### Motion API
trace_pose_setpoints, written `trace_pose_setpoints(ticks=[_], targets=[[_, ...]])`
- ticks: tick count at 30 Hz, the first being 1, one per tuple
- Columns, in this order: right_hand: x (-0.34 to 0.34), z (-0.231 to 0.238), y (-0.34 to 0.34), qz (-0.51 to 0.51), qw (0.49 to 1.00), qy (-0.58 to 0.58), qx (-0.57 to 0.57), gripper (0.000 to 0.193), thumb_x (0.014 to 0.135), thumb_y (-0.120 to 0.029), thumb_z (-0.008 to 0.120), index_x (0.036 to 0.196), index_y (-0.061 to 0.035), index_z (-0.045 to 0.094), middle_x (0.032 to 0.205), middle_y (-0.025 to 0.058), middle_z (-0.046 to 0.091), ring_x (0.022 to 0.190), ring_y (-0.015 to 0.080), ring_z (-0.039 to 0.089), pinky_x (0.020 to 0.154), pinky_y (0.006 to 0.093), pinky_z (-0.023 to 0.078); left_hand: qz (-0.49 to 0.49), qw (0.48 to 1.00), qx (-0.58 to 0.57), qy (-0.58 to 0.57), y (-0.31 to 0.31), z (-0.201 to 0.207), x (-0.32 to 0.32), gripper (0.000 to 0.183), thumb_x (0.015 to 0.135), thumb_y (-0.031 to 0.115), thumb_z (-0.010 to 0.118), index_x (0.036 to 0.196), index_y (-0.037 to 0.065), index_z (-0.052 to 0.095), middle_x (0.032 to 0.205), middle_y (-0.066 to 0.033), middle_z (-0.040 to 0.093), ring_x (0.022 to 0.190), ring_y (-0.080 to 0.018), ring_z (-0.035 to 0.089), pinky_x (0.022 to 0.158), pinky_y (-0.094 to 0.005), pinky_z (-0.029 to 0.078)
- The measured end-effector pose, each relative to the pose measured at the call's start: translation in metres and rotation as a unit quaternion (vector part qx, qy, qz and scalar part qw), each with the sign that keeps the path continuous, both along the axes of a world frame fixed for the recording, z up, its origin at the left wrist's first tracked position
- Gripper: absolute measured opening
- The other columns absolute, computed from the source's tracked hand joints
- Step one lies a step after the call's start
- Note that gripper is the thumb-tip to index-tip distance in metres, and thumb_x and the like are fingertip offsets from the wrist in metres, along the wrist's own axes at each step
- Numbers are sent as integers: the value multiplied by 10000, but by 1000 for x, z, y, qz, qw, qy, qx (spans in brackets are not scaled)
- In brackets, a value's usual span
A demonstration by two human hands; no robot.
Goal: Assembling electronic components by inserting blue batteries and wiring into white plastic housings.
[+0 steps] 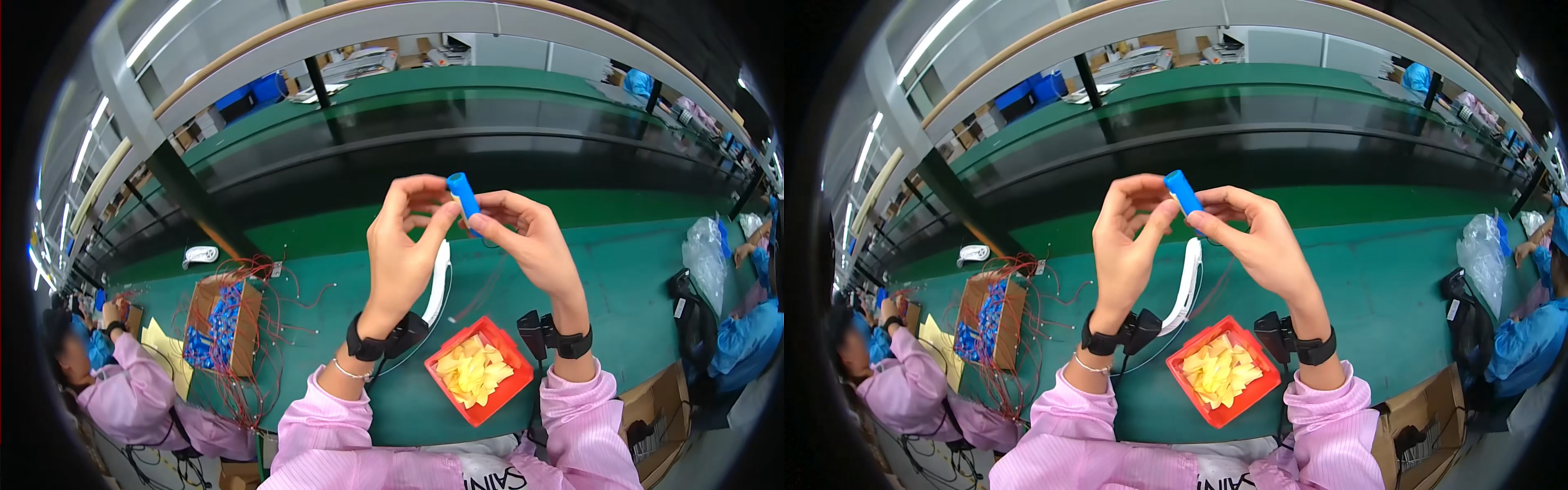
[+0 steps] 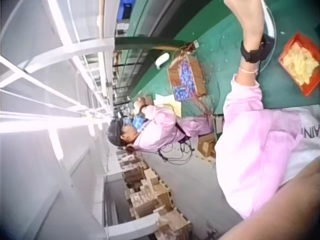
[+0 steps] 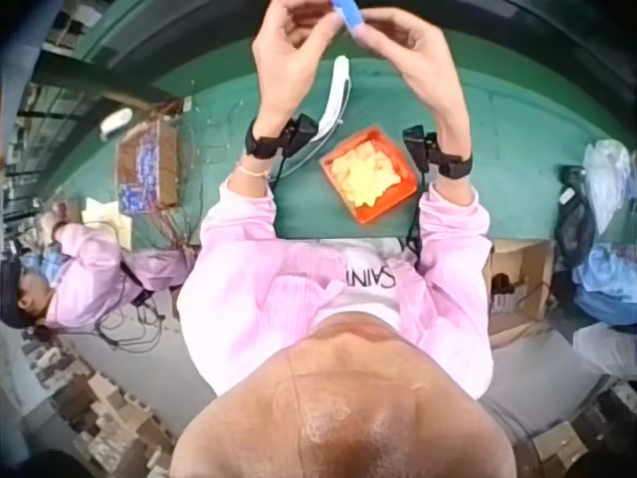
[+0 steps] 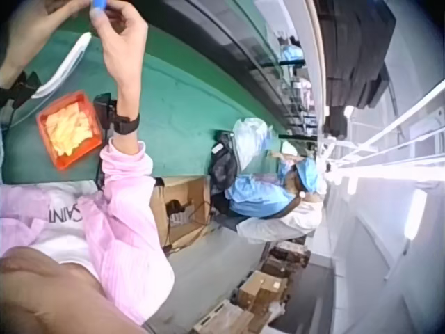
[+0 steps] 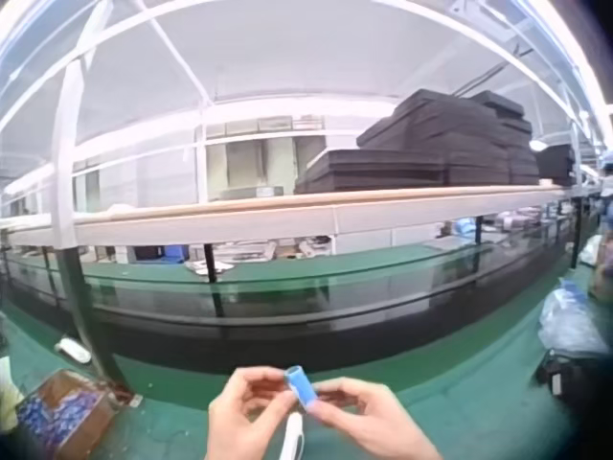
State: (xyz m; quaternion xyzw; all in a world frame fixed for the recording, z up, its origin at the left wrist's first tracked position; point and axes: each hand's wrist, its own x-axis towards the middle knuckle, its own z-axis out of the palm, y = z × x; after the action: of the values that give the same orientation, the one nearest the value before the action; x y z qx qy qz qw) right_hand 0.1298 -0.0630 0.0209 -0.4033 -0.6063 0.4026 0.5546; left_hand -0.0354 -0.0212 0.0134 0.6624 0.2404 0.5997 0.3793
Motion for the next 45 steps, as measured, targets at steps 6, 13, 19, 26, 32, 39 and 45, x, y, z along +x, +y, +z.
trace_pose_setpoints(ticks=[6,13,19,26,32,39,45], targets=[[-11,-8,6,-34,998,33,31,335,867,-114,678,1168,20,617,941,59,662,871,117,614,788,269,505,42,998,-26,-44,2,-5,7,109,874,47,651,941,-38,643,852,-88,685,748,-123,667,693,-241,537],[-19,-15,10,-93,994,11,64,364,838,-98,704,1175,22,632,862,68,637,828,125,620,773,273,510,28,997,-46,-53,5,-4,1,116,867,47,663,939,-44,661,843,-85,692,731,-117,668,678,-225,538],[-20,-14,8,-126,988,-32,80,355,825,-93,714,1159,5,648,836,66,627,789,118,604,727,264,498,32,998,-39,-45,5,-2,-1,109,862,47,668,918,-47,668,834,-80,693,728,-117,667,675,-229,539],[-26,-13,4,-176,967,-125,133,352,811,-81,721,1149,-8,657,810,69,623,717,109,561,629,267,459,68,997,-26,-17,5,-4,-2,82,845,28,660,881,-45,645,783,-80,678,700,-108,653,670,-230,530],[-30,-17,6,-111,991,-25,72,333,831,-63,705,1150,14,651,818,58,634,780,113,611,679,254,490,94,996,9,9,8,-8,-2,56,855,19,625,856,-27,593,759,-47,638,669,-81,599,627,-213,494],[-21,-12,10,30,990,139,-17,387,866,-60,680,1223,55,584,948,81,672,845,128,641,760,255,519,-129,973,-170,-91,13,-6,-9,157,945,138,543,960,-16,565,810,-51,624,732,-90,589,679,-244,483],[-13,-13,11,0,994,109,-9,405,863,-76,688,1231,53,577,999,110,679,854,138,644,764,264,526,-95,985,-141,-19,7,4,-6,210,953,182,565,997,-23,571,869,-67,628,776,-105,603,704,-249,489]])
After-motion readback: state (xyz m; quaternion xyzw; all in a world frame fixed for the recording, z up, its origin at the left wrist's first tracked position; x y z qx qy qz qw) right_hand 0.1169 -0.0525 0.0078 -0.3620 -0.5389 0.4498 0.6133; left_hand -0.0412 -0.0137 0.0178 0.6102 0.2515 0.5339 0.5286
